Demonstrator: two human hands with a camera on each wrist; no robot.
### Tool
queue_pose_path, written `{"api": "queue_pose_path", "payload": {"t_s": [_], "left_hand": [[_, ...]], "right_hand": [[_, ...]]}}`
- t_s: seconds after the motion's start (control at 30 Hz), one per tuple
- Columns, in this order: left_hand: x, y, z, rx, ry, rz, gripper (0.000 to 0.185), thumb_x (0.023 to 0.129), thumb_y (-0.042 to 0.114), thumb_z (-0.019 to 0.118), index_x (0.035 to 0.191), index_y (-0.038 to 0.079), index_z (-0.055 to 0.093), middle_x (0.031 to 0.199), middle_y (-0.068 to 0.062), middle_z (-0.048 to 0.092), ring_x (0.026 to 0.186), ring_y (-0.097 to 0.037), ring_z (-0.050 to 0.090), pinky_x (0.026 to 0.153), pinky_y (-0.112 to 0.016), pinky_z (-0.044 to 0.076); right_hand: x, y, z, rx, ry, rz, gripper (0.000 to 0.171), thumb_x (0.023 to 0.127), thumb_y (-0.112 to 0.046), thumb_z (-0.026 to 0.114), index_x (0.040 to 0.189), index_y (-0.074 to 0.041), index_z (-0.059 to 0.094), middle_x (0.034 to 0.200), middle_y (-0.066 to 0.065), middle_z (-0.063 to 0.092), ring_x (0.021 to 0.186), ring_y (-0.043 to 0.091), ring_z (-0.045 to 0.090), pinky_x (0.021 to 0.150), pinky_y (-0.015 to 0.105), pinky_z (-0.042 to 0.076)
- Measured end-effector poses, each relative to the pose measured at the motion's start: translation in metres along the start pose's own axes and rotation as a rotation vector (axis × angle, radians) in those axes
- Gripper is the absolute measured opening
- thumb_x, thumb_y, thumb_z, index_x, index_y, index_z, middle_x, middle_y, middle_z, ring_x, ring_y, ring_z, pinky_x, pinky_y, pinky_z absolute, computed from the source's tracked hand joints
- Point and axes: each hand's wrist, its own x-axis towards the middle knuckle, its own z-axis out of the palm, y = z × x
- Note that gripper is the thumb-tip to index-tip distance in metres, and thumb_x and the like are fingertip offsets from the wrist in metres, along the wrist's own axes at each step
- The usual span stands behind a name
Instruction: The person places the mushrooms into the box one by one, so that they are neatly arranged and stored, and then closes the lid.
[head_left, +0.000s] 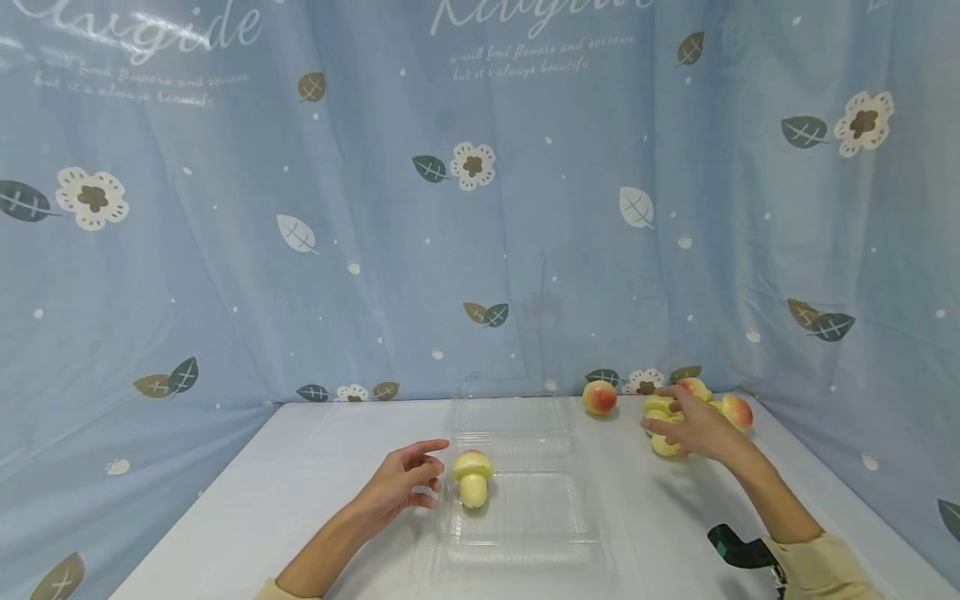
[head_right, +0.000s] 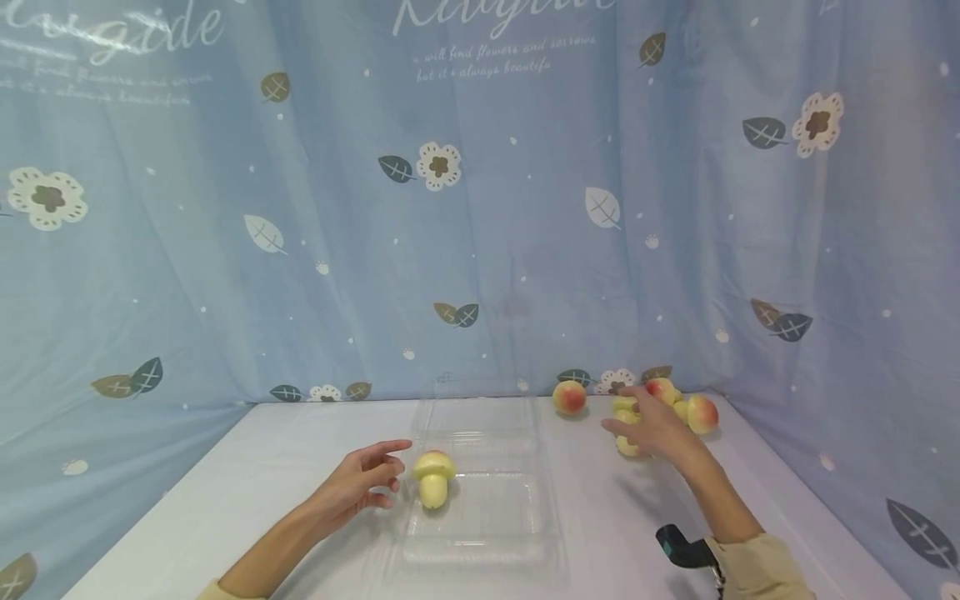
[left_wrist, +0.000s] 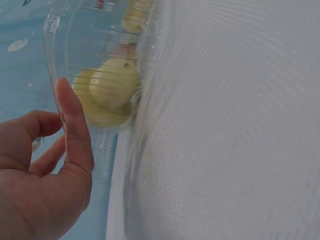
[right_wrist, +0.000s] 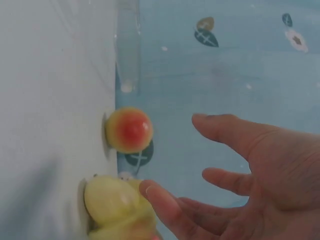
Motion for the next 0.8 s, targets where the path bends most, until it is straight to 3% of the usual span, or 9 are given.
{"api": "queue_pose_path", "payload": {"t_s": [0.17, 0.23, 0.33, 0.4, 0.47, 0.67, 0.73, 0.8], "left_hand": [[0.0, 0.0, 0.0, -0.003, -0.003, -0.001, 0.056, 0.097, 0.014, 0.06, 0.148, 0.001, 0.039, 0.1, -0.002, 0.057, 0.078, -0.012, 0.06, 0.062, -0.025, 0.058], [0.0, 0.0, 0.0, -0.006, -0.003, 0.0, 0.056, 0.097, 0.014, 0.06, 0.148, 0.001, 0.039, 0.1, -0.003, 0.057, 0.077, -0.011, 0.06, 0.062, -0.025, 0.058], [0.0, 0.001, 0.001, -0.009, -0.006, 0.005, 0.056, 0.097, 0.013, 0.059, 0.148, 0.001, 0.039, 0.1, -0.003, 0.057, 0.076, -0.011, 0.06, 0.061, -0.024, 0.058], [0.0, 0.001, 0.001, -0.006, -0.009, 0.008, 0.056, 0.097, 0.014, 0.059, 0.147, 0.0, 0.039, 0.099, -0.002, 0.057, 0.076, -0.011, 0.06, 0.061, -0.024, 0.058], [0.0, 0.001, 0.001, -0.002, -0.011, 0.012, 0.056, 0.097, 0.014, 0.059, 0.147, 0.0, 0.039, 0.098, -0.001, 0.057, 0.076, -0.011, 0.06, 0.06, -0.023, 0.058], [0.001, 0.0, 0.0, -0.002, -0.007, 0.007, 0.055, 0.097, 0.013, 0.059, 0.147, 0.001, 0.039, 0.099, -0.001, 0.057, 0.077, -0.011, 0.06, 0.061, -0.024, 0.058], [0.001, 0.0, 0.0, -0.002, -0.003, 0.003, 0.054, 0.098, 0.012, 0.058, 0.147, 0.001, 0.04, 0.099, -0.001, 0.057, 0.077, -0.011, 0.06, 0.061, -0.024, 0.058], [0.0, 0.0, 0.0, -0.001, -0.001, 0.001, 0.054, 0.098, 0.012, 0.058, 0.147, 0.001, 0.04, 0.099, -0.002, 0.057, 0.077, -0.011, 0.06, 0.061, -0.025, 0.058]], "right_hand": [[0.0, 0.006, -0.007, -0.035, 0.015, -0.004, 0.081, 0.093, -0.043, 0.065, 0.146, 0.006, 0.027, 0.139, 0.045, 0.033, 0.087, 0.029, 0.068, 0.064, 0.036, 0.058], [0.001, 0.009, -0.009, -0.055, 0.023, 0.012, 0.084, 0.092, -0.046, 0.065, 0.146, 0.006, 0.027, 0.134, 0.043, 0.04, 0.083, 0.024, 0.066, 0.061, 0.034, 0.056], [0.003, 0.015, -0.01, -0.037, 0.009, 0.055, 0.09, 0.092, -0.046, 0.065, 0.149, 0.006, 0.02, 0.098, 0.029, 0.058, 0.066, 0.018, 0.056, 0.053, 0.029, 0.05], [0.004, 0.02, -0.011, -0.012, -0.002, 0.086, 0.093, 0.092, -0.045, 0.065, 0.151, 0.007, 0.015, 0.077, 0.013, 0.054, 0.057, 0.015, 0.049, 0.05, 0.028, 0.046], [0.005, 0.023, -0.011, -0.004, -0.008, 0.112, 0.097, 0.092, -0.045, 0.066, 0.151, 0.008, 0.011, 0.069, 0.005, 0.047, 0.053, 0.014, 0.044, 0.048, 0.027, 0.043], [0.003, 0.028, -0.016, -0.06, 0.032, 0.131, 0.1, 0.09, -0.05, 0.065, 0.149, 0.013, 0.013, 0.1, 0.029, 0.056, 0.066, 0.018, 0.06, 0.056, 0.032, 0.055], [0.002, 0.03, -0.017, -0.066, 0.037, 0.139, 0.099, 0.091, -0.049, 0.065, 0.148, 0.014, 0.013, 0.1, 0.03, 0.058, 0.069, 0.019, 0.061, 0.057, 0.034, 0.057], [0.003, 0.032, -0.018, -0.065, 0.035, 0.148, 0.096, 0.092, -0.045, 0.065, 0.148, 0.014, 0.013, 0.09, 0.024, 0.06, 0.066, 0.019, 0.06, 0.057, 0.033, 0.057]]}}
